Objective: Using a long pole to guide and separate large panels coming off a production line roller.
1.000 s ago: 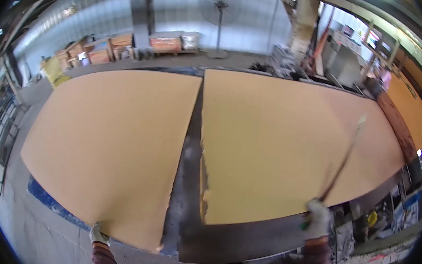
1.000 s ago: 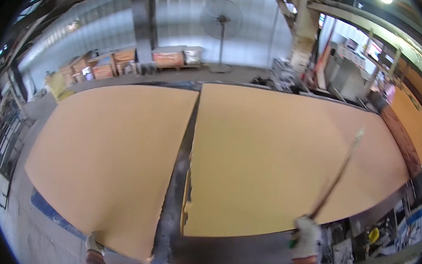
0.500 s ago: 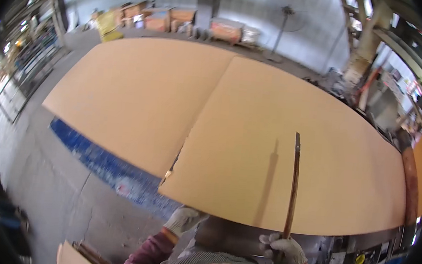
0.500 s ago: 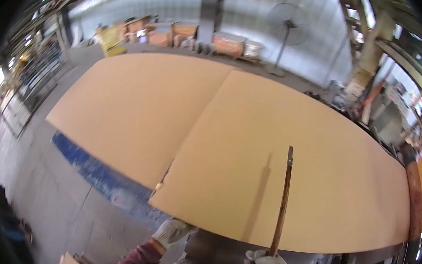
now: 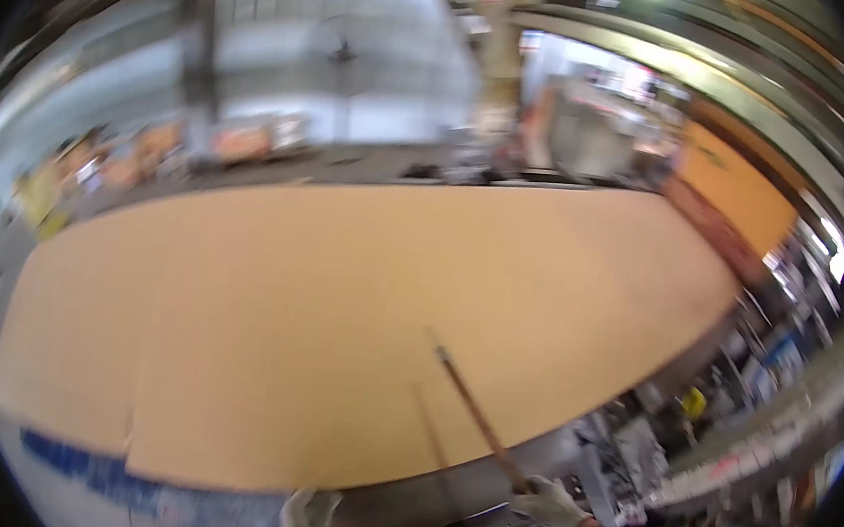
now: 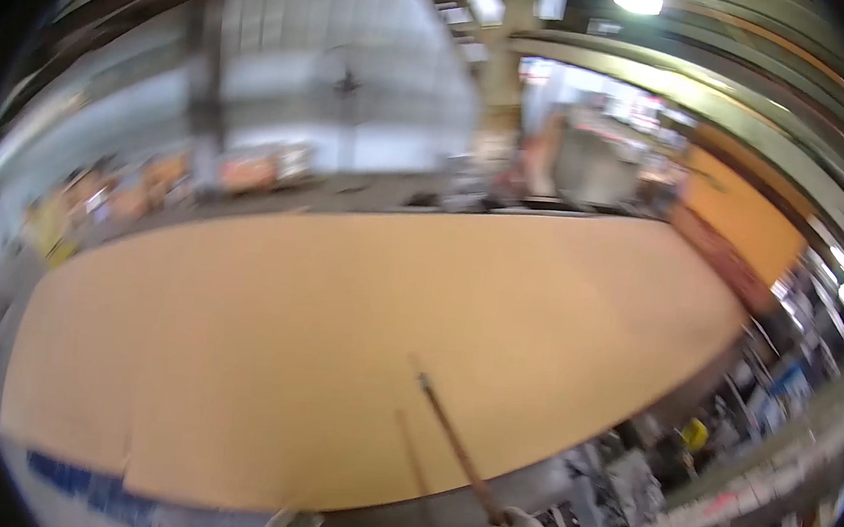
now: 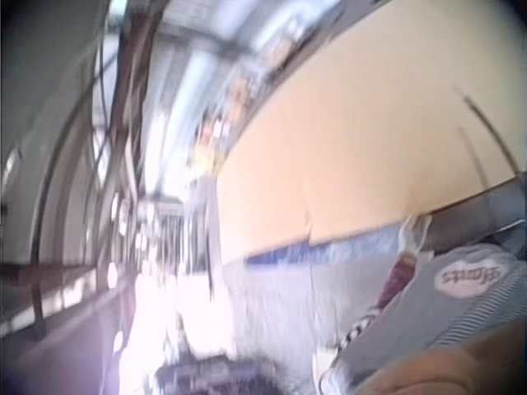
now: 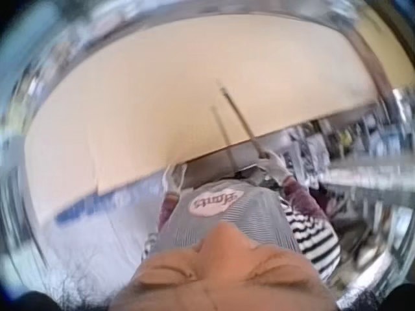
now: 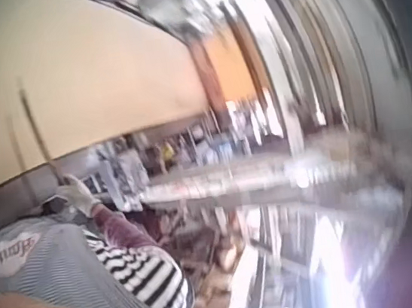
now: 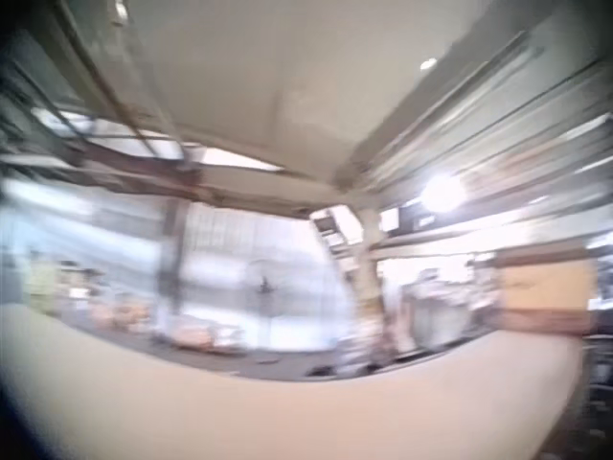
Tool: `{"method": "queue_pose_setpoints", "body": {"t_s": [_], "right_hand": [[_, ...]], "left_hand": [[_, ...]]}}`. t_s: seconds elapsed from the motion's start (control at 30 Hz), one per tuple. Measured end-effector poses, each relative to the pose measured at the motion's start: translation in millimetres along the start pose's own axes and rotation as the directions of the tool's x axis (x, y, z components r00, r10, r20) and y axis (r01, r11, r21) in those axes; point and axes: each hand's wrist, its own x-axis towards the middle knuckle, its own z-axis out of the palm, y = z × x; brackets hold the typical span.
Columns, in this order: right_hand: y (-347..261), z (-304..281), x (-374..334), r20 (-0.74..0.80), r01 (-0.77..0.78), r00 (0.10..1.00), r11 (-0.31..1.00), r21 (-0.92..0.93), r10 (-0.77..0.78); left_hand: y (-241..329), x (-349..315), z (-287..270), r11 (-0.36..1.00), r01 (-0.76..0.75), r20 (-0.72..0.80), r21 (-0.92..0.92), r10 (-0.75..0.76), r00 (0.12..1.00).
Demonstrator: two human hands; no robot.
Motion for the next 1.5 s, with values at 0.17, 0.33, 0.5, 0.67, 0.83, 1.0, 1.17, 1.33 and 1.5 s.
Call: {"method": "queue_pose_setpoints", "body": {"t_s": [0.17,0.33,0.5,0.67,0.83,1.0,1.17,1.33,1.5], "right_hand": [[32.7,-29.7,0.8,-0.158,0.067,0.986,0.993,0.098,-0.051],[17.3,-79.5,-3.2,-0.029,-0.157,0.986,0.972,0.174,0.165],[6.5,-135.3,35.3,-0.001,-0.207,0.978,0.972,-0.114,0.208],[5.4,-173.3,103.4,0.13,0.018,0.99,0.967,0.256,-0.052],[-57.4,-222.3,125.4,0.203,-0.004,0.978,0.969,0.248,-0.047],[-60.3,-253.6,181.4,0.198,-0.03,0.98,0.952,0.303,-0.032],[-77.1,-304.9,270.2,0.064,-0.019,0.998,0.986,0.163,0.009],[-77.3,-353.1,471.1,-0.289,0.191,0.907,0.91,-0.368,-0.307],[-194.6,-343.1,639.0,-0.415,0.097,0.8,0.775,-0.625,-0.434]], "left_hand": [[-9.1,24.6,-56.5,0.999,0.043,-0.028,0.012,-0.043,0.999],[-37.6,22.5,13.3,0.986,0.148,-0.049,-0.079,-0.152,0.987],[-73.1,49.1,85.4,0.987,0.128,-0.089,0.096,-0.12,0.989],[-96.0,74.0,133.2,0.982,0.102,-0.133,0.162,-0.081,0.988],[-103.8,87.9,155.0,0.982,0.04,-0.213,0.182,-0.001,0.977],[-101.8,91.8,159.2,0.982,-0.026,-0.347,0.189,0.092,0.933],[-101.2,100.3,163.9,0.979,-0.075,-0.457,0.189,0.155,0.876],[-100.0,113.9,161.6,0.98,-0.078,-0.544,0.185,0.168,0.822],[-95.9,110.7,151.0,0.98,-0.082,-0.625,0.179,0.178,0.76]]}}
